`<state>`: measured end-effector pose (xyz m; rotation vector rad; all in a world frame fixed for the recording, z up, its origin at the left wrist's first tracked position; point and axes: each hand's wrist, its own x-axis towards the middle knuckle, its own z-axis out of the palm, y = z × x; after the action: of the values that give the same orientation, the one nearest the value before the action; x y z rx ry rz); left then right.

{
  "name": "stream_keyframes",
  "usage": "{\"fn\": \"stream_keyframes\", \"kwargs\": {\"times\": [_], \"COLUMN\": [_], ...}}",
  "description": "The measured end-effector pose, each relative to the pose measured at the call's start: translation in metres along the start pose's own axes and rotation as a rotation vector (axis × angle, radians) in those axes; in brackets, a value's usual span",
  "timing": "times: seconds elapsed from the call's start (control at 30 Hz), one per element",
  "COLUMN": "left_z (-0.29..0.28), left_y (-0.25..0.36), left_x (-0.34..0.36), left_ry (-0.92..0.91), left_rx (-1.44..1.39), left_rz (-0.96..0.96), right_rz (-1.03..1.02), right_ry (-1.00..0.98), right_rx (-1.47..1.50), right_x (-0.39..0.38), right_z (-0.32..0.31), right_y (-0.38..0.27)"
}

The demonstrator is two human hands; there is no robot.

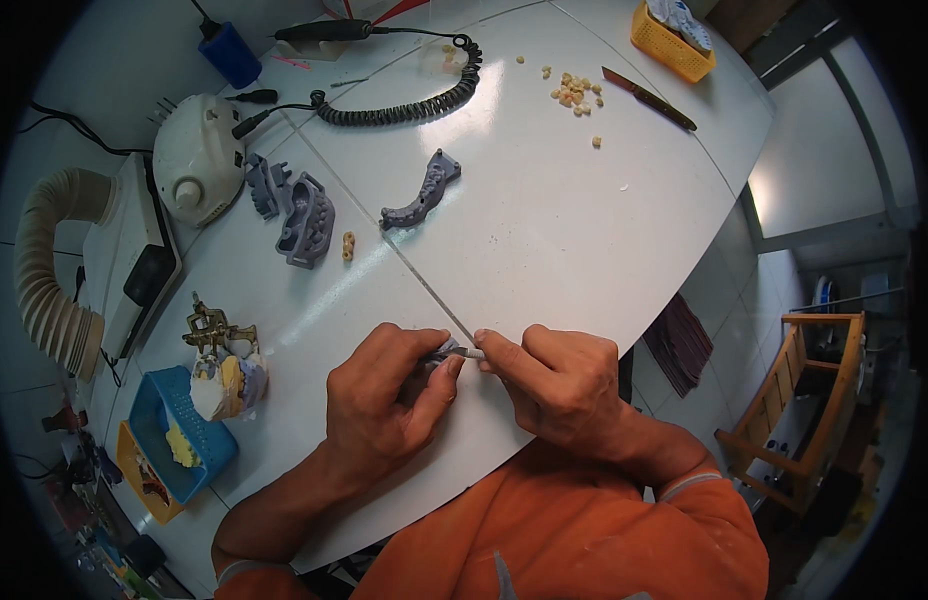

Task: Manually detailing and trimming a dental arch model using a carving tool.

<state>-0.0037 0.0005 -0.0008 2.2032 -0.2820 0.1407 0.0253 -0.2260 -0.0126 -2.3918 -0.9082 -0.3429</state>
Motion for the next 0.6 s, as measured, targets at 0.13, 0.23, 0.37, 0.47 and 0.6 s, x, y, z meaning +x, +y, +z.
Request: {"fn": "stream_keyframes", "kwargs": {"times": [0.13, 0.23, 0.37, 0.47, 0.6], "left_z": [0.0016, 0.0026, 0.0026, 0.0007, 0.0012], "left_y": [0.0009, 0.0004, 0.0012, 0.0040, 0.0018], "left_x": [0.0005, -0.0001, 0.0008, 0.0010, 0.0000], "left_ry": [0.038, 0.026, 0.038, 0.012, 0.014], "left_rx": [-0.006, 0.005, -0.002, -0.021, -0.011], "left_rz": [0.001, 0.002, 0.026, -0.006, -0.008], "right_rz": [-0.003, -0.006, 0.001, 0.003, 0.003], "right_ry": [0.010, 0.017, 0.004, 0.016, 0.008], "right_rx": [0.014, 0.014, 0.006, 0.014, 0.014], "right_x": [0.0006, 0.0007, 0.0001, -0.0001, 0.0001], "right_z": [-0.0005, -0.0002, -0.0014, -0.0010, -0.0007], "right_y": [-0.0001, 0.0004, -0.0006, -0.0008, -0.0009]}}
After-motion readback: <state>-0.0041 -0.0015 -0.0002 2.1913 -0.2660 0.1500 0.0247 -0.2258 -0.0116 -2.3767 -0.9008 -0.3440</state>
